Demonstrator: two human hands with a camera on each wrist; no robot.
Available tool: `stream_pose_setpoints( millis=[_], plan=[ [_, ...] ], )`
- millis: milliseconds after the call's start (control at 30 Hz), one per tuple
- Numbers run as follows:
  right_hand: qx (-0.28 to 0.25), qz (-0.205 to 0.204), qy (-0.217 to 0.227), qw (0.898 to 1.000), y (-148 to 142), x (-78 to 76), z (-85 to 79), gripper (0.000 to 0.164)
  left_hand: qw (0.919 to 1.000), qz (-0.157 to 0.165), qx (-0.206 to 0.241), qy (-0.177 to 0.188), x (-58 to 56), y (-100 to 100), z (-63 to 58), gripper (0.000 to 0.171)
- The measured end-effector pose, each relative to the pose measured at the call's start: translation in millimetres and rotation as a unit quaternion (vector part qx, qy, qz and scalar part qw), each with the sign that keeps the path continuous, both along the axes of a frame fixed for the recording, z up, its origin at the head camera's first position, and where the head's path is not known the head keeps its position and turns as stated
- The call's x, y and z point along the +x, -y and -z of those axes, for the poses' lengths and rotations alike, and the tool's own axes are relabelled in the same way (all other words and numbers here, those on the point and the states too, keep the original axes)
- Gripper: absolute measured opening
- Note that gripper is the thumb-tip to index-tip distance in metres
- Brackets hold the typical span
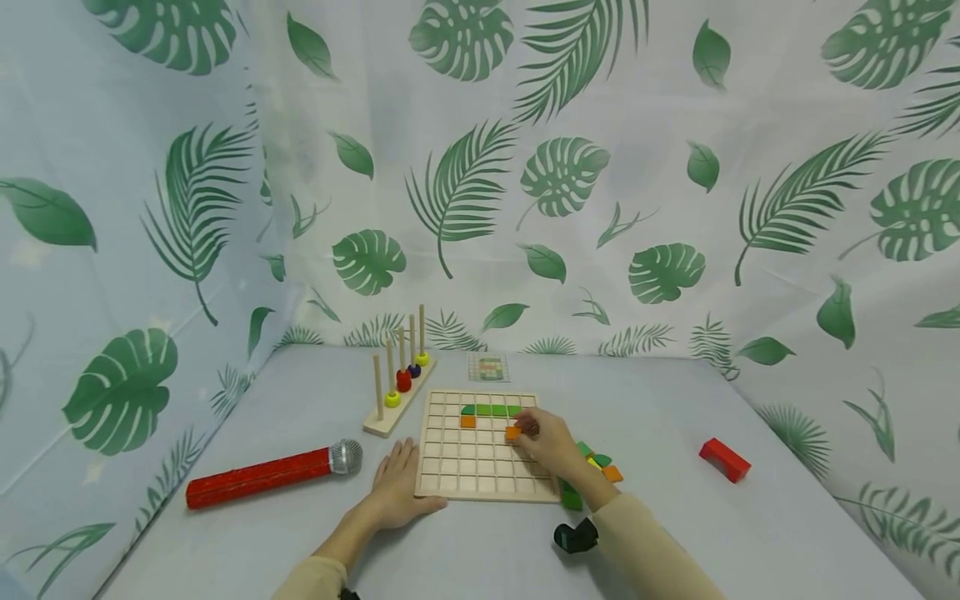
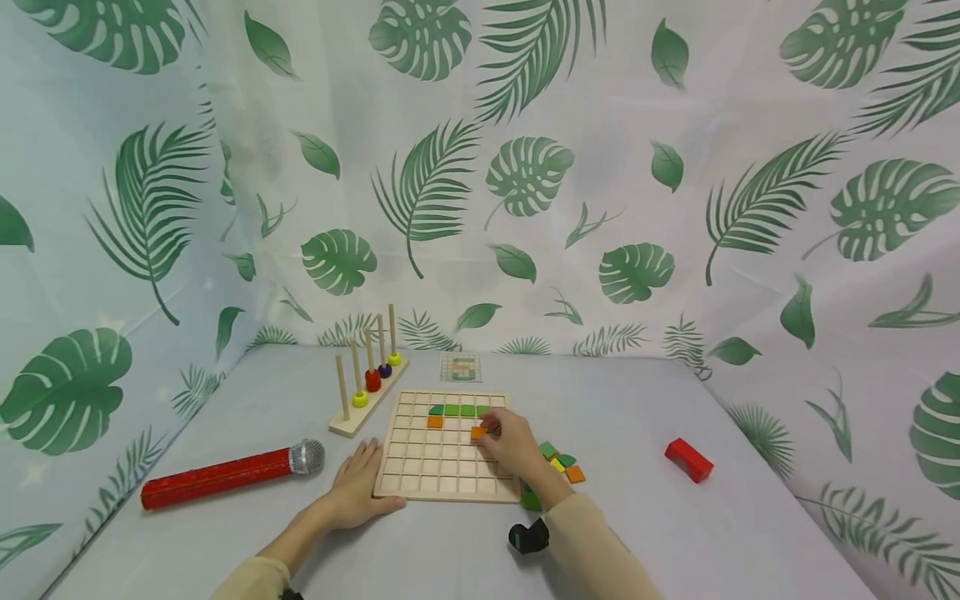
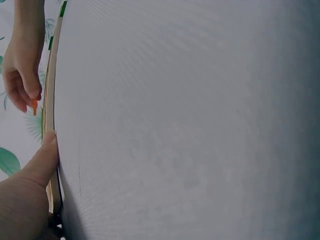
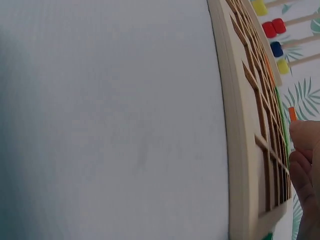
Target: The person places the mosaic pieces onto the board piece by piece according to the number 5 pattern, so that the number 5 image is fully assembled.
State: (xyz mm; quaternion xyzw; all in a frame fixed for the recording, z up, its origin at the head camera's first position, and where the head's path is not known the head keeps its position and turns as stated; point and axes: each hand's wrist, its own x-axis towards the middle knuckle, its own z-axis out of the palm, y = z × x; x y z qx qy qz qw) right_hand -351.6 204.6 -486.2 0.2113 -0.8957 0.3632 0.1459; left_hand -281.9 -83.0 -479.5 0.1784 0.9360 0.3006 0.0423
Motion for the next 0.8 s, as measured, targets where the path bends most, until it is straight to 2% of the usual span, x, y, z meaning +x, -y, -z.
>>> stream_pose_setpoints(
  millis=[333, 800],
  plan=[
    [-0.006, -0.043, -0.005, 0.999, 29, -3.0, 0.4, 0.030, 1.0000, 0.001, -0.004, -0.007, -0.2, -1, -0.7, 0.102],
    [0.011, -0.039, -0.011, 0.999, 55, -7.6, 4.8, 0.029, 1.0000, 0.004, -0.001, -0.008, -1.7, 1, 2.6, 0.102]
  ],
)
